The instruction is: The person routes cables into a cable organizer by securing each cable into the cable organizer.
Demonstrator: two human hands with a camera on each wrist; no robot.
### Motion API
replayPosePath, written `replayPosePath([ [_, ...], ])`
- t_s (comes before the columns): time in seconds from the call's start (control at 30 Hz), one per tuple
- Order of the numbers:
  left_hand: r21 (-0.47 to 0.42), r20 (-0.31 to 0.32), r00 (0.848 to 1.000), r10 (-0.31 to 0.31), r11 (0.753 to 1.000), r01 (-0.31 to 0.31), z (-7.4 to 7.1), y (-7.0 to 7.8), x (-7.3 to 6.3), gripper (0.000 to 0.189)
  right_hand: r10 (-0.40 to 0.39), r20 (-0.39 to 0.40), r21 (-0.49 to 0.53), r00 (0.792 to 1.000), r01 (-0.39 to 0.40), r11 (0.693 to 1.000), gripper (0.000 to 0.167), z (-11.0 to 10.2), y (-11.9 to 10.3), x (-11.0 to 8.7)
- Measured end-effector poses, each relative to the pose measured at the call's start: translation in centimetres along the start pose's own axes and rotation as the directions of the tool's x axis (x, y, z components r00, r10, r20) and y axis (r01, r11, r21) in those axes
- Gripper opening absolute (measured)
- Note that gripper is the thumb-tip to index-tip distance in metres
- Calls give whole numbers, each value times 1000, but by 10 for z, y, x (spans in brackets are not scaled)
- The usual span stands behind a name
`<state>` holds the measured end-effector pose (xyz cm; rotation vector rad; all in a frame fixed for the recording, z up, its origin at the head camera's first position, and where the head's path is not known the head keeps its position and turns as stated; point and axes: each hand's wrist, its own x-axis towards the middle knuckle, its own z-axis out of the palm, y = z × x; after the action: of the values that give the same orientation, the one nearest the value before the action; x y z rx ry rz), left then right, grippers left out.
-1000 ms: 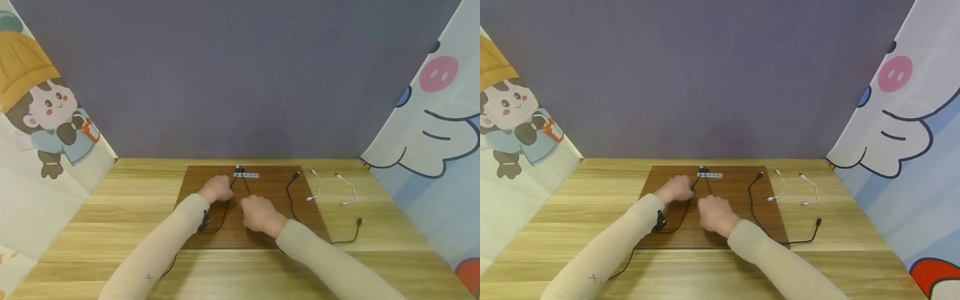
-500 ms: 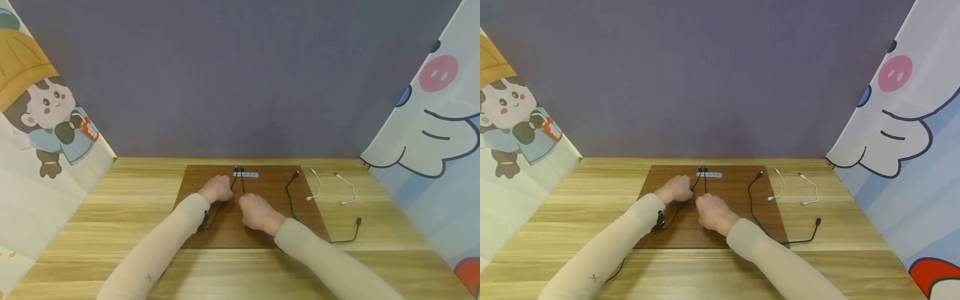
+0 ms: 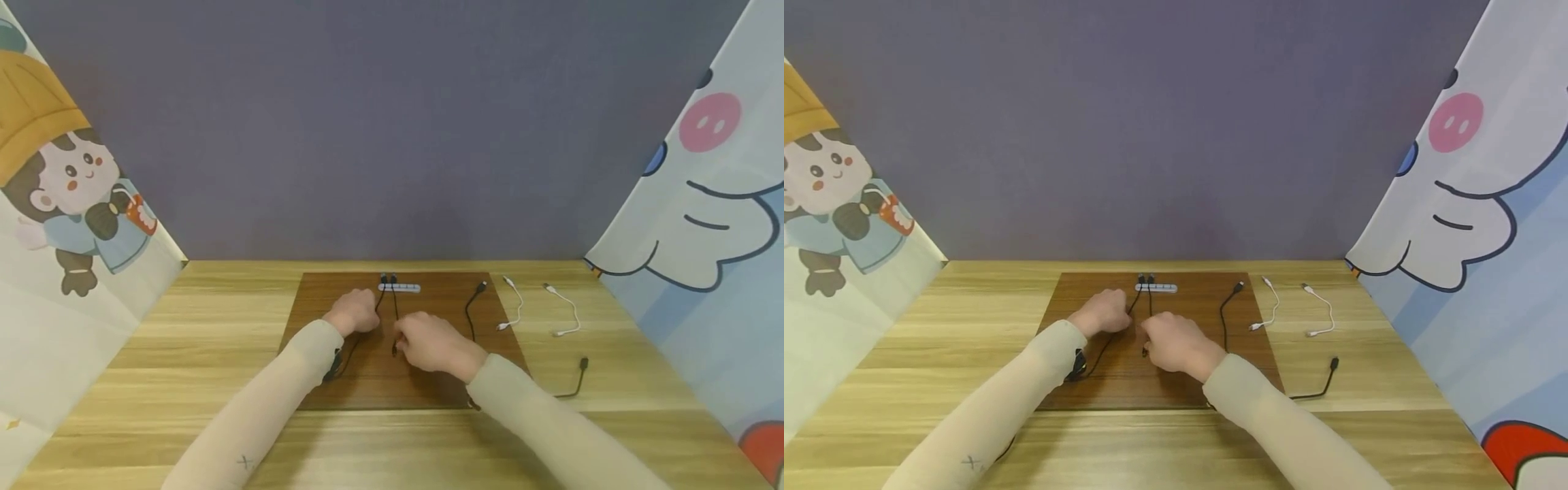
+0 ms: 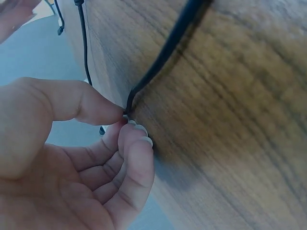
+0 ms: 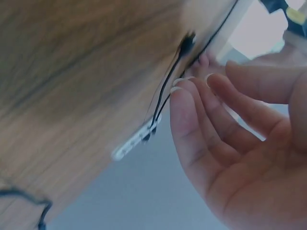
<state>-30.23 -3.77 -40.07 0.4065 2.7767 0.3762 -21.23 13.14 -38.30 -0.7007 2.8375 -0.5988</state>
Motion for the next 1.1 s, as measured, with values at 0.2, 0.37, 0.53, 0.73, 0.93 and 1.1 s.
replayPosePath([
  [0.2, -4, -1, 1000, 7, 1000, -7, 1, 0, -1, 28, 80, -40, -4, 996, -81, 997, 15, -18, 25, -4],
  [0.37, -10, 9, 1000, 7, 1000, -7, 1, -1, -4, 31, 91, -79, -30, 993, -93, 995, 17, -39, 51, -6],
  [0.53, 16, -1, 1000, 22, 1000, -22, -2, -1, -3, 28, 85, -142, -77, 986, -97, 992, 19, -61, 78, -4],
  [0.73, 51, 13, 1000, 15, 999, -15, -4, 0, -2, 26, 130, -219, -61, 967, -147, 987, 24, -84, 110, -2],
  [0.93, 25, 15, 1000, 11, 1000, -11, -2, 0, -3, 21, 197, -258, -33, 946, -212, 977, 35, -99, 142, -2],
  [1.1, 40, 0, 1000, 10, 999, -10, -2, 1, -4, 7, 226, -258, -22, 939, -239, 971, 37, -105, 168, 0],
])
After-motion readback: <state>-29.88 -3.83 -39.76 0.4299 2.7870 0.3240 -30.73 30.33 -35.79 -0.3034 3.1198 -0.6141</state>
